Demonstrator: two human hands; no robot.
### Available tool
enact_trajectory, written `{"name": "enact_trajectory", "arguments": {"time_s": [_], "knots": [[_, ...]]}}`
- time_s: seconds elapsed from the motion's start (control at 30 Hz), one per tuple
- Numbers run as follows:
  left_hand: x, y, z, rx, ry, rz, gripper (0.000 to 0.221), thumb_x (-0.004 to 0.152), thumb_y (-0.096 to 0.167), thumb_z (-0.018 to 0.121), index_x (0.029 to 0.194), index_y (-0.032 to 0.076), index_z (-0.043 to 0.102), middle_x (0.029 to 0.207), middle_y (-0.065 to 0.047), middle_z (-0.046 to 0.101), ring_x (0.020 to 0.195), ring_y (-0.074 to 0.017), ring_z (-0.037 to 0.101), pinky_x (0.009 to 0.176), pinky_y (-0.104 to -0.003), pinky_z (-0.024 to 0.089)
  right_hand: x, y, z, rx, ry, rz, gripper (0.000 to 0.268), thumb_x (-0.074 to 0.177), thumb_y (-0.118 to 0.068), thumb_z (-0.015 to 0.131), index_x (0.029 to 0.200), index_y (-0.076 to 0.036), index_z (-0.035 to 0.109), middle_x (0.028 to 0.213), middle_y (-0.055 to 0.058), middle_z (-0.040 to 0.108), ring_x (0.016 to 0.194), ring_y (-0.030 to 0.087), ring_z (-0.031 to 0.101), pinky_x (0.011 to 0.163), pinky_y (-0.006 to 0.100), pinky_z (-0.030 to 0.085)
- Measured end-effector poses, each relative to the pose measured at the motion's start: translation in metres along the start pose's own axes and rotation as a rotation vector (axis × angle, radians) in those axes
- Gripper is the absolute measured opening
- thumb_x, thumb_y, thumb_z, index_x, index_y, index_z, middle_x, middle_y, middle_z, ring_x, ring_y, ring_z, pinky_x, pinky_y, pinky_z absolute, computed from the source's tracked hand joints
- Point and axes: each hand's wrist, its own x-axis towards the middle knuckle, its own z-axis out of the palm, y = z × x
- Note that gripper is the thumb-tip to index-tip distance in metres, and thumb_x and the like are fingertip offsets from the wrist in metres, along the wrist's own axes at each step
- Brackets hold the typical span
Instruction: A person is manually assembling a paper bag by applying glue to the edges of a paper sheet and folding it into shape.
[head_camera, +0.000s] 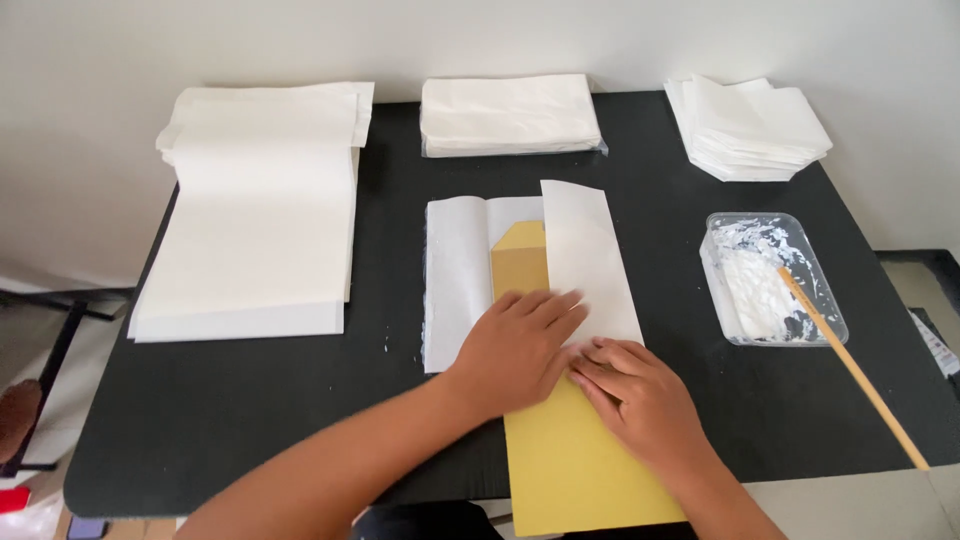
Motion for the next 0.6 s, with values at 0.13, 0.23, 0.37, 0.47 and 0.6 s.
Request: {"name": "enact_trajectory", "arguments": {"time_s": [0.13,0.23,0.37,0.47,0.6], "knots": [[0.040,-0.018,0.054,0.156,-0.027,0.031,0.049,0.109,0.032,0.042,0.153,0.013,0.049,0.163,-0.005,0.044,0.148,-0.0295,0.045,0.119,-0.045,0.037,-0.004,0.002,0.000,0.031,-0.069,0.042,0.023,0.094,-0.017,0.069,0.113,-0.008,0.079,0.113,0.006,0.076,0.111,0.025,0.067,0.095,0.040,0.056],[0.067,-0.033,0.082,0.191,-0.248,-0.028,0.056,0.109,0.042,0.030,0.160,0.019,0.032,0.169,0.001,0.027,0.157,-0.0249,0.021,0.127,-0.047,0.018,-0.006,0.001,0.000,0.055,-0.055,0.064,0.026,0.095,-0.019,0.069,0.116,-0.009,0.079,0.113,0.004,0.076,0.111,0.022,0.068,0.091,0.038,0.057],[0.094,-0.041,0.083,0.098,-0.492,-0.156,0.066,0.105,0.055,0.016,0.163,0.024,0.020,0.172,0.003,0.016,0.159,-0.0236,0.011,0.125,-0.050,0.012,-0.008,0.006,0.002,0.045,-0.036,0.059,0.027,0.096,-0.021,0.067,0.118,-0.010,0.078,0.115,0.004,0.075,0.112,0.022,0.067,0.093,0.038,0.056],[0.104,-0.047,0.085,0.096,-0.488,-0.191,0.069,0.104,0.059,0.017,0.163,0.025,0.021,0.171,0.004,0.020,0.158,-0.0239,0.013,0.125,-0.051,0.013,-0.009,0.006,0.002,0.035,-0.047,0.056,0.027,0.097,-0.021,0.067,0.118,-0.010,0.078,0.114,0.004,0.075,0.110,0.023,0.066,0.092,0.038,0.056],[0.118,-0.056,0.088,0.117,-0.465,-0.279,0.074,0.101,0.064,0.018,0.163,0.025,0.022,0.170,0.011,0.022,0.158,-0.0203,0.016,0.125,-0.049,0.012,-0.010,0.007,0.003,0.022,-0.047,0.052,0.025,0.095,-0.020,0.069,0.117,-0.011,0.078,0.110,0.002,0.073,0.106,0.023,0.066,0.085,0.038,0.058]]}}
